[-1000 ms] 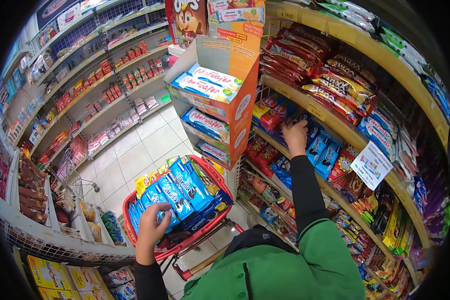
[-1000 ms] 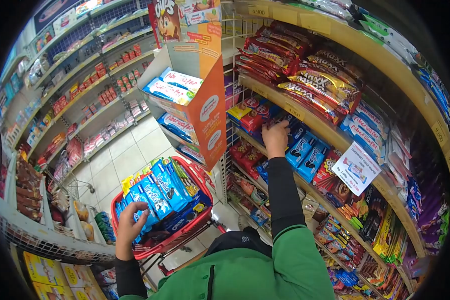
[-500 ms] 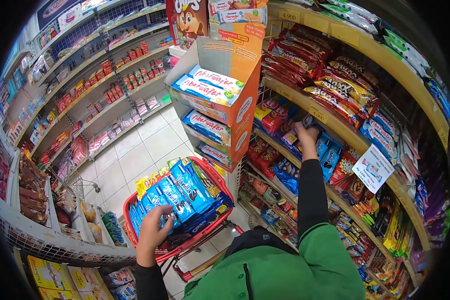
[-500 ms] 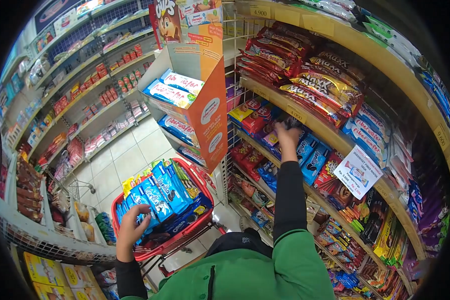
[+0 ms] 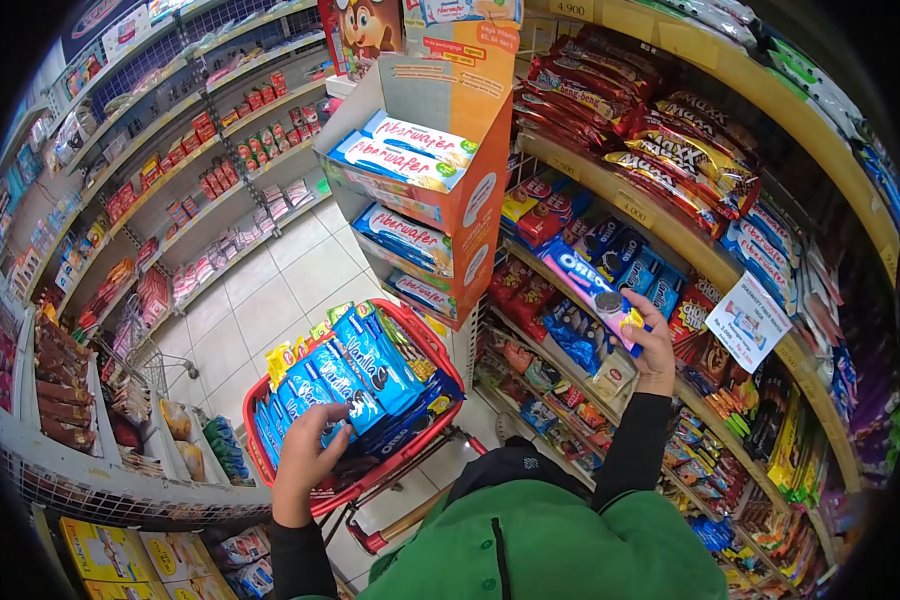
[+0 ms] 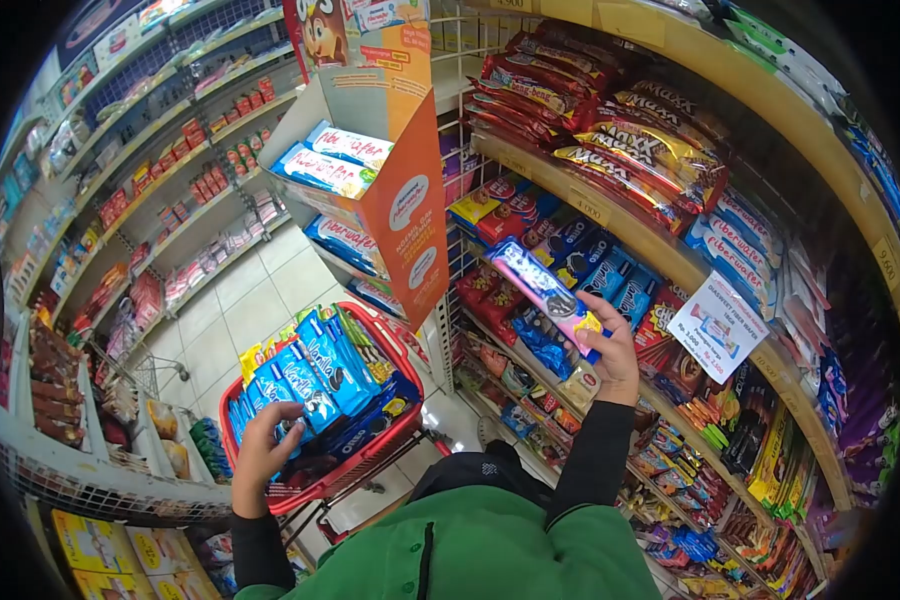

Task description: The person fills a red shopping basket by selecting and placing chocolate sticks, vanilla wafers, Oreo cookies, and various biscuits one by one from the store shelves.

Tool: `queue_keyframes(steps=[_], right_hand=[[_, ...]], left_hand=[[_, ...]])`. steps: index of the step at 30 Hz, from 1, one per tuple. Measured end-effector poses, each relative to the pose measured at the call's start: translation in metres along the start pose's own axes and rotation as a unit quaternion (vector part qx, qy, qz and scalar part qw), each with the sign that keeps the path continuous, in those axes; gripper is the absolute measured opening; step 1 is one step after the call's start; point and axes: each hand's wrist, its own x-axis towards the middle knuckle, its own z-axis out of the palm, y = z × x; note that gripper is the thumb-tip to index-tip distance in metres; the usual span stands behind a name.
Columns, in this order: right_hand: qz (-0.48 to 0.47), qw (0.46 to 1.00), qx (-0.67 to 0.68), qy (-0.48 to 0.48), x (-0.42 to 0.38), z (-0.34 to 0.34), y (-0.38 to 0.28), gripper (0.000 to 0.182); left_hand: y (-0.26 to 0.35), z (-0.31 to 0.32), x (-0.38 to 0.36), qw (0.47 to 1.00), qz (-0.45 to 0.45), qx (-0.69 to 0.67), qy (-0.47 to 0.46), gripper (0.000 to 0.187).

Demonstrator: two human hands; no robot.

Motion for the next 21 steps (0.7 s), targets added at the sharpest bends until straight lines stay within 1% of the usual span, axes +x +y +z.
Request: queue_keyframes(steps=[2, 5, 6, 9, 10, 14, 18, 21], right_hand=[[-0.001, 0.999, -0.021, -0.025, -0.007, 0.008, -0.005, 0.051], [-0.023, 0.998, -0.040, -0.041, -0.009, 0.013, 0.000, 0.046], [-0.020, 0.999, -0.036, -0.030, -0.010, 0.023, -0.003, 0.040], [0.009, 0.998, -0.035, -0.060, -0.008, 0.032, 0.004, 0.038], [0.010, 0.997, -0.037, -0.066, -0.008, 0.035, 0.006, 0.037], [0.008, 0.994, -0.038, -0.099, -0.006, 0.045, 0.012, 0.034], [0.022, 0.994, -0.022, -0.101, -0.007, 0.052, 0.016, 0.033], [0.031, 0.993, -0.014, -0.116, -0.007, 0.053, 0.018, 0.032]], left_hand=[[-0.004, -0.001, -0.001, 0.999, -0.022, -0.018, -0.036, 0.030], [-0.004, 0.002, -0.004, 0.997, -0.004, 0.061, -0.041, 0.041], [-0.008, 0.003, -0.005, 0.994, -0.032, 0.076, -0.066, 0.058], [-0.006, 0.006, -0.008, 0.977, -0.035, 0.198, -0.073, 0.074], [-0.013, 0.009, -0.010, 0.970, -0.042, 0.221, -0.090, 0.087], [-0.014, 0.014, -0.014, 0.952, -0.114, 0.259, -0.119, 0.092], [-0.025, 0.019, -0.016, 0.960, -0.129, 0.232, -0.090, 0.092], [-0.020, 0.021, -0.015, 0.952, -0.151, 0.246, -0.103, 0.092]])
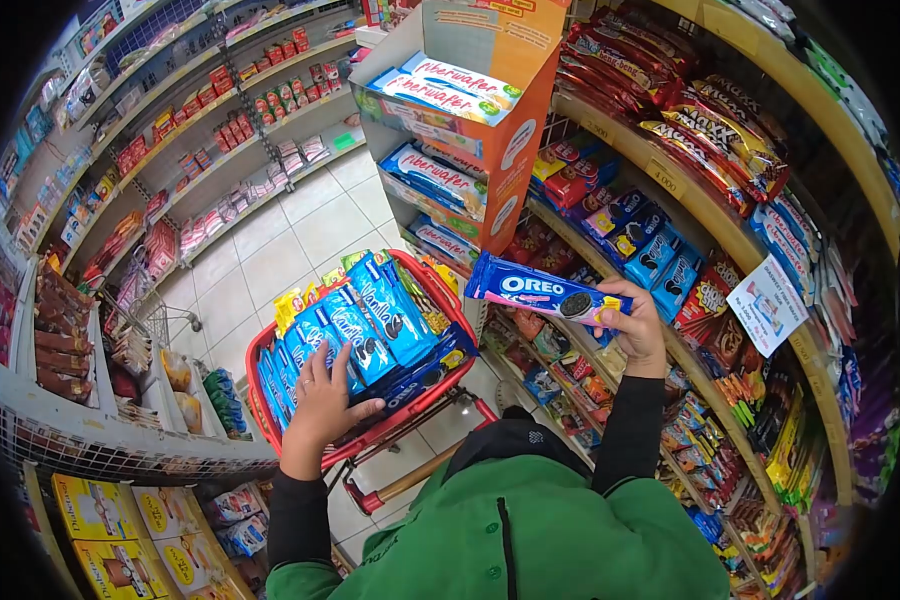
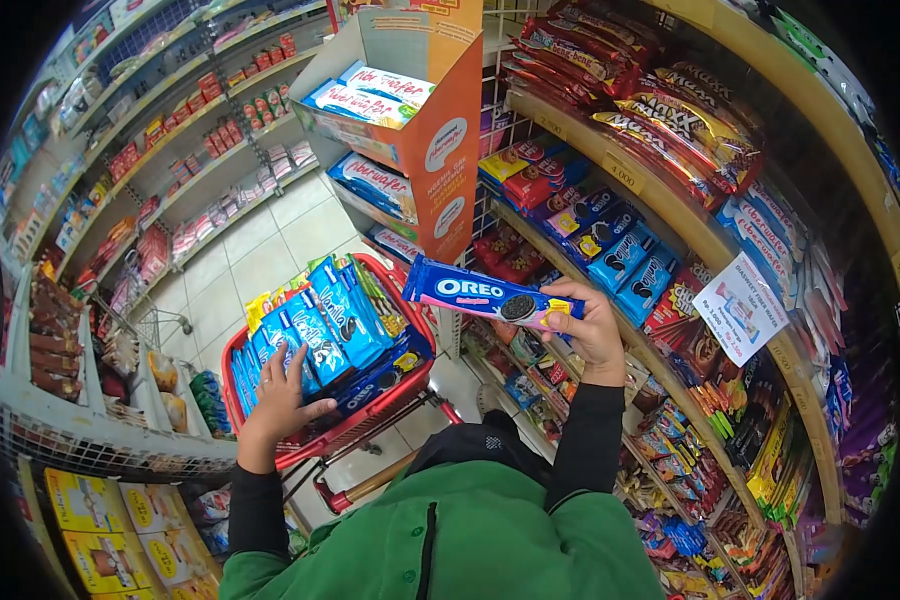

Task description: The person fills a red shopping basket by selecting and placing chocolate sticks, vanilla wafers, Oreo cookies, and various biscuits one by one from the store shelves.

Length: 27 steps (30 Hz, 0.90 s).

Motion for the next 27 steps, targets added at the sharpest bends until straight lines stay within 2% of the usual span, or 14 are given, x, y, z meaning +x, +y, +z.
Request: queue_keyframes(steps=[3, 6, 15, 18, 27], right_hand=[[0.007, 1.000, 0.005, -0.005, -0.001, 0.003, 0.000, 0.031], [0.002, 1.000, 0.003, -0.016, -0.002, 0.004, -0.001, 0.029], [-0.006, 1.000, -0.018, -0.020, -0.003, 0.004, 0.002, 0.024], [-0.008, 0.999, -0.024, -0.028, -0.004, 0.000, 0.003, 0.022], [-0.012, 0.998, -0.027, -0.052, -0.003, 0.003, 0.007, 0.018]], left_hand=[[0.009, -0.001, -0.002, 0.998, -0.011, 0.059, -0.031, 0.093], [0.012, 0.000, -0.003, 0.998, -0.010, 0.063, -0.018, 0.092], [0.017, 0.025, 0.002, 0.987, -0.003, 0.123, 0.104, 0.085], [0.024, 0.022, 0.001, 0.986, -0.009, 0.139, 0.088, 0.085], [0.028, 0.014, 0.001, 0.990, -0.009, 0.134, 0.040, 0.101]])
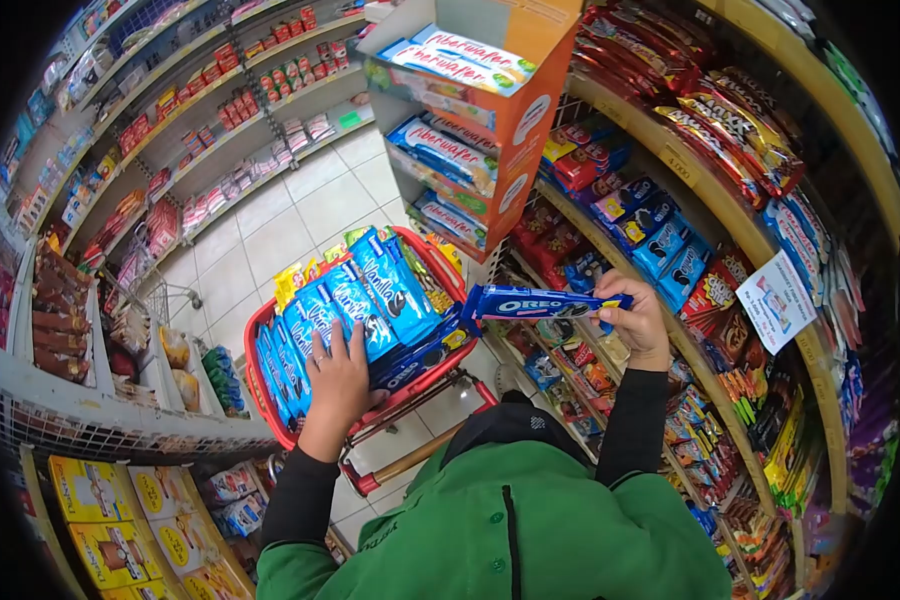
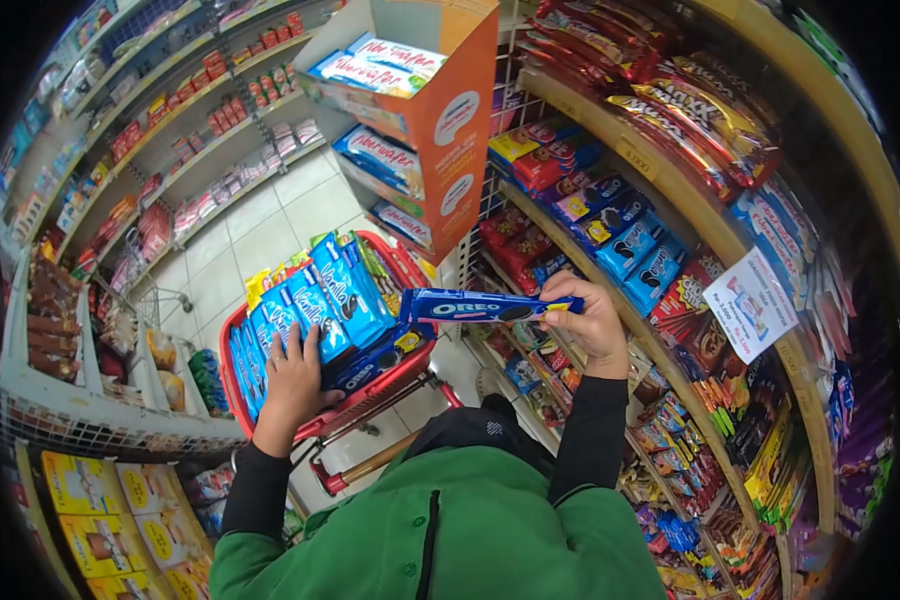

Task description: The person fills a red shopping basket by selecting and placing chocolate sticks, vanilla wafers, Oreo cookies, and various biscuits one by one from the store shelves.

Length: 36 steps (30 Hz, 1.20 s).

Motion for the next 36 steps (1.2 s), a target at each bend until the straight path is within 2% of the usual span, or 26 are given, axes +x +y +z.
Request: queue_keyframes(steps=[5, 10, 14, 17, 21, 22, 25, 28, 31, 32, 35, 36], right_hand=[[0.036, 0.999, 0.011, -0.023, 0.004, 0.016, 0.010, 0.019], [0.097, 0.988, -0.053, -0.103, 0.014, 0.041, 0.021, 0.019], [0.095, 0.970, -0.140, -0.175, 0.024, 0.068, 0.035, 0.020], [0.143, 0.966, -0.121, -0.176, 0.029, 0.089, 0.050, 0.019], [0.042, 0.947, -0.249, -0.197, 0.036, 0.111, 0.071, 0.021], [0.019, 0.950, -0.242, -0.198, 0.038, 0.114, 0.075, 0.022], [0.178, 0.944, -0.195, -0.200, 0.037, 0.119, 0.063, 0.019], [0.279, 0.945, -0.119, -0.125, 0.035, 0.115, 0.070, 0.022], [0.316, 0.945, -0.088, -0.005, 0.033, 0.122, 0.079, 0.025], [0.345, 0.935, -0.081, 0.015, 0.033, 0.125, 0.081, 0.033], [0.338, 0.938, 0.051, 0.063, 0.025, 0.135, 0.098, 0.042], [0.354, 0.932, 0.070, 0.047, 0.026, 0.135, 0.097, 0.053]], left_hand=[[-0.008, -0.007, -0.001, 0.999, 0.008, -0.018, -0.040, 0.107], [-0.011, -0.009, 0.000, 0.998, 0.010, -0.021, -0.057, 0.109], [-0.015, -0.008, 0.000, 0.998, 0.019, -0.032, -0.058, 0.109], [-0.020, -0.008, 0.001, 0.997, 0.031, -0.044, -0.057, 0.108], [-0.025, -0.012, 0.002, 0.995, 0.026, -0.057, -0.078, 0.105], [-0.026, -0.013, 0.001, 0.995, 0.025, -0.061, -0.080, 0.103], [-0.029, -0.011, 0.002, 0.995, 0.027, -0.075, -0.052, 0.094], [-0.033, -0.005, 0.005, 0.995, 0.043, -0.086, -0.015, 0.083], [-0.034, -0.005, 0.005, 0.995, 0.052, -0.088, -0.004, 0.078], [-0.034, -0.006, 0.005, 0.995, 0.054, -0.087, -0.004, 0.077], [-0.033, -0.007, 0.005, 0.994, 0.056, -0.090, -0.006, 0.077], [-0.032, -0.007, 0.005, 0.994, 0.056, -0.090, -0.006, 0.077]])
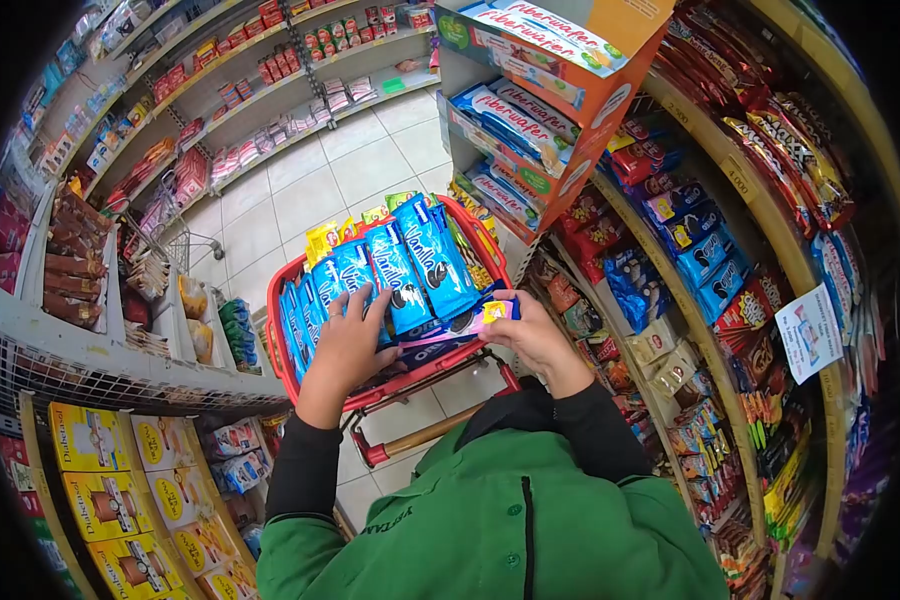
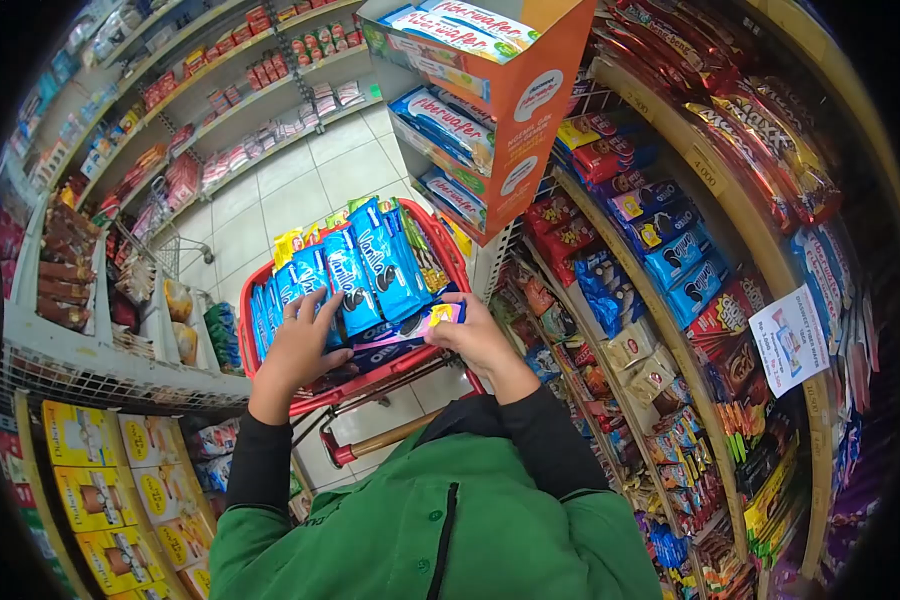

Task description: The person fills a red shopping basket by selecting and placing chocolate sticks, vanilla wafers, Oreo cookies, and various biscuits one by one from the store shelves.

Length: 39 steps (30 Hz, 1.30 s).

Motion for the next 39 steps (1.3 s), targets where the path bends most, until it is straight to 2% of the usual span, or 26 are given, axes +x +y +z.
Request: queue_keyframes(steps=[3, 4, 7, 8, 11, 12, 15, 16, 19, 20, 23, 24, 27, 28, 31, 33, 35, 37, 39], right_hand=[[-0.129, 0.987, -0.083, 0.055, 0.002, 0.004, 0.011, 0.059], [-0.199, 0.949, -0.224, 0.100, 0.011, -0.001, 0.019, 0.062], [-0.193, 0.948, -0.231, 0.101, 0.007, -0.001, 0.021, 0.058], [-0.250, 0.901, -0.334, 0.120, 0.010, -0.007, 0.027, 0.053], [-0.276, 0.898, -0.331, 0.095, 0.022, -0.015, 0.041, 0.054], [-0.246, 0.912, -0.315, 0.090, 0.014, -0.008, 0.033, 0.054], [-0.311, 0.816, -0.468, 0.135, 0.003, 0.003, 0.019, 0.055], [-0.325, 0.806, -0.473, 0.142, 0.003, 0.004, 0.019, 0.056], [-0.330, 0.771, -0.511, 0.191, 0.005, 0.007, 0.018, 0.060], [-0.299, 0.773, -0.525, 0.191, 0.002, 0.008, 0.016, 0.062], [-0.269, 0.760, -0.572, 0.152, -0.004, 0.004, 0.007, 0.064], [-0.299, 0.748, -0.575, 0.143, -0.005, 0.000, 0.004, 0.071], [-0.182, 0.807, -0.557, 0.079, -0.019, -0.013, -0.017, 0.084], [-0.186, 0.823, -0.535, 0.046, -0.021, -0.024, -0.023, 0.093], [-0.171, 0.840, -0.514, 0.038, -0.039, -0.048, -0.065, 0.071], [-0.197, 0.867, -0.436, 0.143, -0.045, -0.069, -0.090, 0.054], [-0.260, 0.809, -0.437, 0.293, -0.040, -0.105, -0.108, 0.046], [-0.266, 0.765, -0.395, 0.433, -0.035, -0.133, -0.126, 0.039], [-0.273, 0.662, -0.469, 0.516, -0.034, -0.161, -0.137, 0.034]], left_hand=[[0.000, 0.001, -0.001, 1.000, 0.002, 0.002, 0.002, 0.077], [-0.001, 0.001, -0.001, 1.000, 0.004, 0.003, 0.003, 0.077], [0.000, 0.002, -0.002, 1.000, 0.003, 0.002, 0.002, 0.077], [0.000, 0.001, -0.002, 1.000, 0.001, 0.002, 0.001, 0.077], [0.001, 0.000, -0.002, 1.000, 0.002, -0.001, -0.003, 0.077], [0.001, 0.000, -0.002, 1.000, 0.004, 0.002, -0.003, 0.076], [0.001, 0.000, -0.002, 1.000, 0.009, 0.008, 0.000, 0.075], [0.001, 0.000, -0.002, 1.000, 0.009, 0.008, 0.000, 0.075], [0.002, -0.002, -0.003, 1.000, 0.002, -0.004, -0.013, 0.076], [0.002, -0.002, -0.003, 1.000, -0.002, -0.013, -0.019, 0.077], [0.001, -0.004, -0.004, 0.999, -0.003, -0.030, -0.025, 0.078], [0.000, -0.004, -0.004, 0.999, -0.003, -0.033, -0.025, 0.078], [-0.005, -0.001, -0.006, 0.999, 0.022, -0.027, 0.003, 0.075], [-0.007, 0.000, -0.006, 0.999, 0.026, -0.035, 0.008, 0.075], [-0.005, -0.006, -0.008, 0.998, 0.022, -0.057, 0.007, 0.075], [-0.005, -0.008, -0.008, 0.998, 0.018, -0.068, 0.008, 0.075], [-0.004, -0.010, -0.008, 0.997, 0.016, -0.072, 0.007, 0.075], [-0.003, -0.012, -0.008, 0.997, 0.017, -0.072, 0.010, 0.075], [-0.003, -0.012, -0.008, 0.997, 0.021, -0.075, 0.009, 0.075]])
